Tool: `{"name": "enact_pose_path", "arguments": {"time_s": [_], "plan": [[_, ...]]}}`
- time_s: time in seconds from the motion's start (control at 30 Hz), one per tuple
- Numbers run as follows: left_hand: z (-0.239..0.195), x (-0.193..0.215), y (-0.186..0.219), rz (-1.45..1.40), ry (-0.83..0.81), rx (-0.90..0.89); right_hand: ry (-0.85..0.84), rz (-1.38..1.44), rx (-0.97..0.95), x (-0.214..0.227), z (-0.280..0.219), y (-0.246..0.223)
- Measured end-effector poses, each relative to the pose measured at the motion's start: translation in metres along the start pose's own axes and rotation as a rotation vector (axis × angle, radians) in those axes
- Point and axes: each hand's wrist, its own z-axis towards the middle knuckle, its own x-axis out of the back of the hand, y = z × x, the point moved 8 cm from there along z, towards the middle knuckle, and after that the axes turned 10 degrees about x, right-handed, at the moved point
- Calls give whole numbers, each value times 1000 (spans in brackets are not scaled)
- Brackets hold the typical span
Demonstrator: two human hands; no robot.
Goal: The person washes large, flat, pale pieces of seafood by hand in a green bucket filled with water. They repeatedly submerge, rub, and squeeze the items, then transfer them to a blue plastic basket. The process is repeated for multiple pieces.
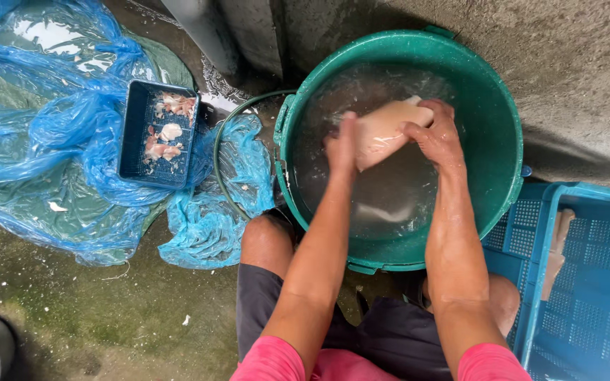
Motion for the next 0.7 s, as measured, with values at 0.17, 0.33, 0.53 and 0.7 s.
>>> {"name": "enact_pose_path", "arguments": {"time_s": [0.17,0.33,0.53,0.7], "plan": [[-29,-9,-24,865,-87,91,-85,292,-718,-43,-55,99],[-47,-23,12,878,-69,-288,-138,456,-1198,-108,-152,155],[-58,-17,53,413,145,-536,67,-20,-624,-101,-66,108],[5,-5,31,-420,-201,192,451,958,-731,-54,-32,75]]}}
